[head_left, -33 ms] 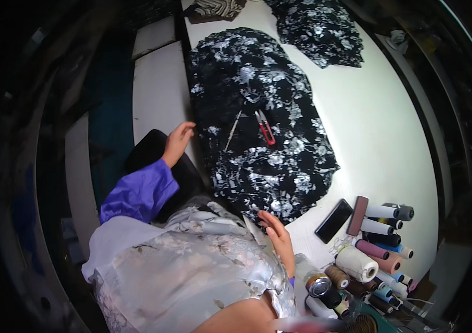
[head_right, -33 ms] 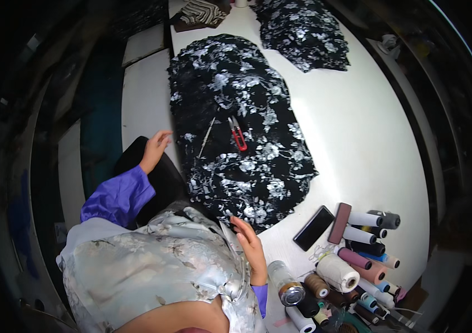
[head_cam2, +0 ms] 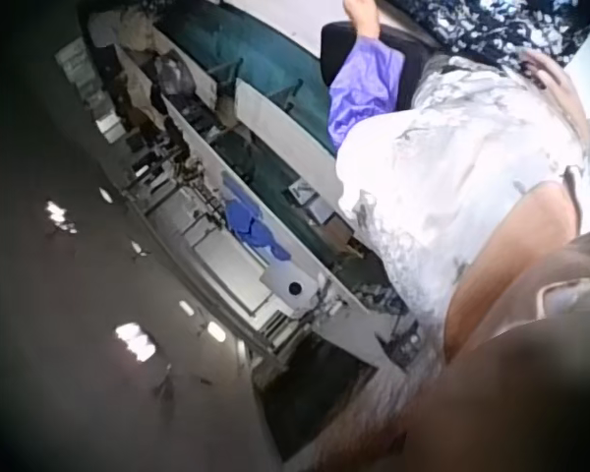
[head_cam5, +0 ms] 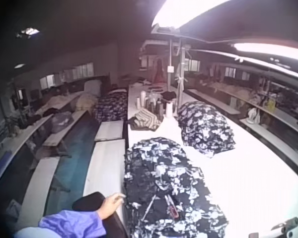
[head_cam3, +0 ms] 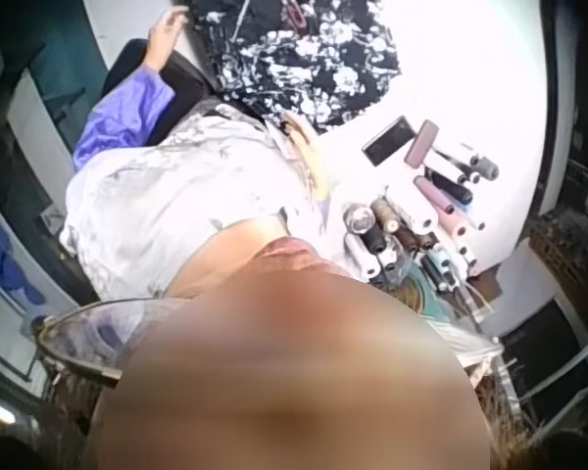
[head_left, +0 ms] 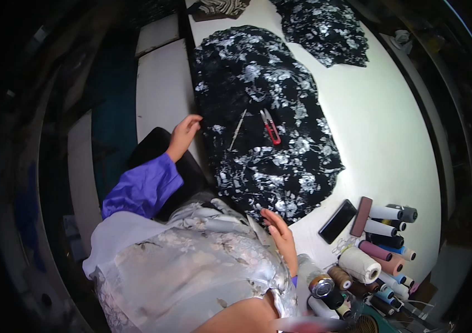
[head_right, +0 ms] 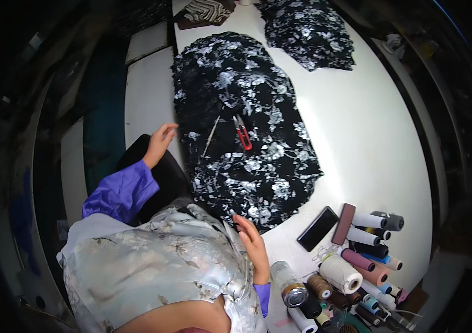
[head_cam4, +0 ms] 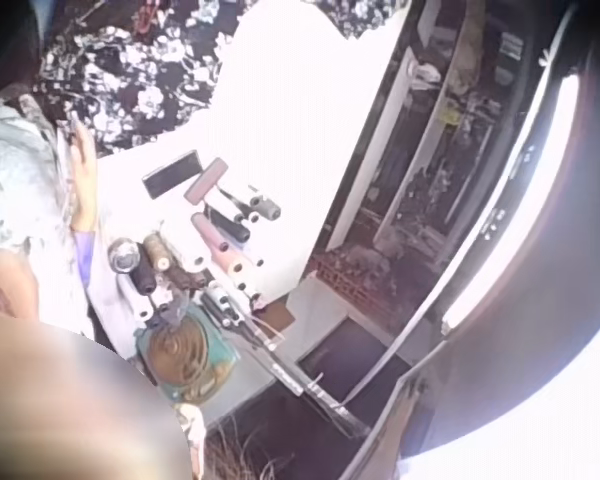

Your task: Trim loose threads from a piece of fabric using a small thread clipper.

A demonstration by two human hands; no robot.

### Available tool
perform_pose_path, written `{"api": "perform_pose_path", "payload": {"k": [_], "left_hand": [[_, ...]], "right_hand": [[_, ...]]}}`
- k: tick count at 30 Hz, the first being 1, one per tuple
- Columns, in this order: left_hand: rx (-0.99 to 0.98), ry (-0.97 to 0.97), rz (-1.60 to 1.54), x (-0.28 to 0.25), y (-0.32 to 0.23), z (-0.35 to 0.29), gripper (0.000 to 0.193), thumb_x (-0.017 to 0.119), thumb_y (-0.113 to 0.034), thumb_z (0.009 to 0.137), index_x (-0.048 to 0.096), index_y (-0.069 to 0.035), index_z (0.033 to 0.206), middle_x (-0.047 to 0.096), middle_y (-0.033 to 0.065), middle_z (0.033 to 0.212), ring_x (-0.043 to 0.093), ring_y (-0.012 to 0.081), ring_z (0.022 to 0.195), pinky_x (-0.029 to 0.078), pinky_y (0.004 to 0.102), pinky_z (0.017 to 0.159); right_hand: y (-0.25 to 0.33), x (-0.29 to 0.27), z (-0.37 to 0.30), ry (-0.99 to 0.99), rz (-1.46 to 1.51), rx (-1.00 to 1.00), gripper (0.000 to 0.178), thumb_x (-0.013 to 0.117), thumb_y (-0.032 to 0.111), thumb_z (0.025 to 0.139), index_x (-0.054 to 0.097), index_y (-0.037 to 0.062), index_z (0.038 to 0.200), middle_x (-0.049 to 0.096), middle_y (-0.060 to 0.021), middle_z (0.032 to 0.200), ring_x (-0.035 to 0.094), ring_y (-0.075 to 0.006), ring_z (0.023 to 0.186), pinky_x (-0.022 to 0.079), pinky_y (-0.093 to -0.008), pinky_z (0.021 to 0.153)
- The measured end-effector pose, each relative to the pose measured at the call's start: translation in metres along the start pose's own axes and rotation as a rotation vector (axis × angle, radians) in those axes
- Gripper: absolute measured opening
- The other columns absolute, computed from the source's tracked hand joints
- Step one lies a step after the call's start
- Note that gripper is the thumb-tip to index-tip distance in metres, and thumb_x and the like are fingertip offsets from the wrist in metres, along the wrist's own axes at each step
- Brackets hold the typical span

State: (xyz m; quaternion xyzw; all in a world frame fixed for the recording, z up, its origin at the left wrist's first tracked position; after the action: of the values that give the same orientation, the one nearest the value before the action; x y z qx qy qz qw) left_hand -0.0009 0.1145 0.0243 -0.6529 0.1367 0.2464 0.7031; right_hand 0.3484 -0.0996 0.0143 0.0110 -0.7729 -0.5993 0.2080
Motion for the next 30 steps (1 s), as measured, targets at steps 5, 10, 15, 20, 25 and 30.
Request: {"api": "perform_pose_path", "payload": {"k": [5,10,15,20,25,30], "left_hand": [[0.153,0.045,-0.112,0.01,-0.051,0.058,0.015,0.055,-0.008,0.094,0.062,-0.006,0.106,0.064,0.0019,0.081,0.06,0.0091,0.076,0.047,0.0242,0.07],[0.294,0.181,-0.103,0.041,-0.097,0.1,0.013,0.055,-0.008,0.094,0.063,-0.004,0.103,0.065,0.0042,0.086,0.061,0.0109,0.076,0.047,0.025,0.066],[0.667,0.301,0.013,0.068,-0.141,0.12,0.011,0.059,0.003,0.086,0.064,-0.001,0.094,0.063,0.0096,0.086,0.062,0.0213,0.079,0.048,0.0289,0.071],[0.743,0.423,-0.019,0.089,-0.149,0.133,0.012,0.061,0.003,0.084,0.064,-0.002,0.095,0.061,0.0097,0.085,0.06,0.0243,0.075,0.047,0.0325,0.066],[0.76,0.447,-0.128,0.093,-0.142,0.14,0.014,0.06,0.001,0.086,0.064,-0.004,0.098,0.061,0.0076,0.087,0.058,0.0212,0.075,0.047,0.0305,0.067],[0.627,0.53,-0.191,0.096,-0.122,0.142,0.014,0.06,-0.001,0.087,0.065,-0.005,0.1,0.058,0.0031,0.089,0.052,0.0126,0.07,0.043,0.0259,0.062]], "right_hand": [[0.022,0.016,0.037,-0.066,-0.295,-0.061,0.034,0.05,0.007,0.092,0.058,-0.0012,0.125,0.058,-0.0133,0.129,0.051,-0.026,0.123,0.036,-0.0336,0.104],[0.068,0.03,0.074,-0.22,-0.319,-0.16,0.025,0.052,0.003,0.09,0.063,-0.0036,0.111,0.063,-0.0152,0.115,0.065,-0.0225,0.095,0.049,-0.031,0.084],[0.127,0.041,0.121,-0.472,-0.639,-0.361,0.017,0.06,-0.005,0.08,0.068,-0.0004,0.094,0.067,-0.0126,0.101,0.064,-0.027,0.092,0.049,-0.0334,0.081],[0.167,0.058,0.16,-0.673,-1.171,-0.54,0.022,0.067,-0.002,0.076,0.067,0.0036,0.097,0.064,-0.0079,0.102,0.06,-0.0274,0.096,0.046,-0.0367,0.082],[0.153,0.054,0.195,-0.691,-1.432,-0.477,0.032,0.067,0.005,0.08,0.06,0.0027,0.111,0.058,-0.0117,0.111,0.057,-0.0288,0.099,0.046,-0.0391,0.082],[0.132,0.052,0.206,-0.709,-1.535,-0.418,0.035,0.067,0.006,0.081,0.058,0.0006,0.115,0.057,-0.0128,0.111,0.055,-0.0297,0.102,0.044,-0.0407,0.085]]}}
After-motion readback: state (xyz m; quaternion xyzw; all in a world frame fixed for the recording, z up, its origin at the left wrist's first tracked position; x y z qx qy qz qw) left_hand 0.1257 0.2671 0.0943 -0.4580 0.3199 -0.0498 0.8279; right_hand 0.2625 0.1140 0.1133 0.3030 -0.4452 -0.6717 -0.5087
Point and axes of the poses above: each hand's wrist, its own z-axis towards the middle knuckle, its own x-axis out of the palm, y = z × x, the point moved 10 cm from there along z, towards the middle knuckle
